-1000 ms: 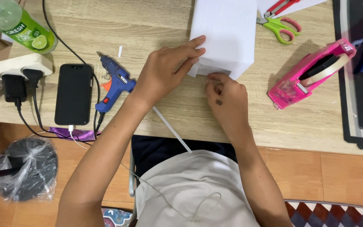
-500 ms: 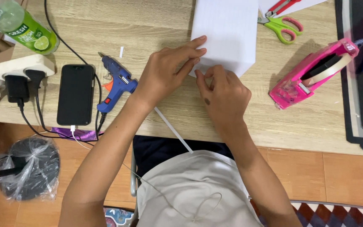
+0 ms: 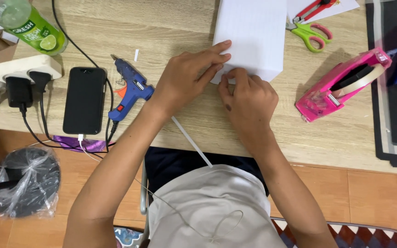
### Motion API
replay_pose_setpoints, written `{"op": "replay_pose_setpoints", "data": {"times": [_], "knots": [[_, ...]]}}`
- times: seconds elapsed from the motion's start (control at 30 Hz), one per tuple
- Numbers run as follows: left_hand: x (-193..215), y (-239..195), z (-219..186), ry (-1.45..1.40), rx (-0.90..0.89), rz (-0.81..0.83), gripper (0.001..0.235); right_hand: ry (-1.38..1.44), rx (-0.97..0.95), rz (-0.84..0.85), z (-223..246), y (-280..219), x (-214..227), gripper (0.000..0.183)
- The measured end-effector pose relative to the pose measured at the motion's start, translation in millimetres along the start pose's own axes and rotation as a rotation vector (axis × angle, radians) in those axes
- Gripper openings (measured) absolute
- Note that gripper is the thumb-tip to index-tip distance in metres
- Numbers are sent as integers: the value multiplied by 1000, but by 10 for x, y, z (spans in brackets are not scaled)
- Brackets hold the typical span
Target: The person folds a white paper sheet into a box shape and secures the edges with clear tape. They repeatedly fold flaps, align edges, and apply tape to hold the structure together, completing a small paper box.
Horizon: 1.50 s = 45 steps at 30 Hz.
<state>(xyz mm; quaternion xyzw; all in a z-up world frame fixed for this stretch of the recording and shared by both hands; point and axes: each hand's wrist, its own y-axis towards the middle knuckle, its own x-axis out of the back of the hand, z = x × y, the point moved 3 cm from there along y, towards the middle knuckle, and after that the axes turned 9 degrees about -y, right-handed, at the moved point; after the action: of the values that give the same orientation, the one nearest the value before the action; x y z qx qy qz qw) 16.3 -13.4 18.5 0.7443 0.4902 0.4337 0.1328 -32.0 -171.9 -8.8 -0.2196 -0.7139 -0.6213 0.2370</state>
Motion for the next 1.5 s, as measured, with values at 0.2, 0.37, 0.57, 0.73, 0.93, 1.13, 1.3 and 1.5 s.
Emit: {"op": "replay_pose_setpoints", "data": {"times": [0.2,0.37,0.57,0.73,0.93,1.13,1.3,1.5], "knots": [[1,-11,18,1,8,10,21,1,51,15,3,34,8,17],[-4,-27,22,-19,53,22,24,111,134,54,-86,118,344,16],[-134,-55,30,190,-86,-115,27,137,203,89,-462,324,458,22],[-267,-56,-25,370,-89,-188,27,537,140,249,-558,313,345,22],[-217,-11,-136,207,119,9,31,501,135,191,-571,276,297,21],[-405,-45,-23,522,-112,-163,24,504,109,226,-564,290,339,23],[-389,-65,6,473,34,-19,37,646,116,376,-648,266,394,45],[-188,93,-242,505,-103,-15,36,684,-45,534,-734,260,574,54]]}}
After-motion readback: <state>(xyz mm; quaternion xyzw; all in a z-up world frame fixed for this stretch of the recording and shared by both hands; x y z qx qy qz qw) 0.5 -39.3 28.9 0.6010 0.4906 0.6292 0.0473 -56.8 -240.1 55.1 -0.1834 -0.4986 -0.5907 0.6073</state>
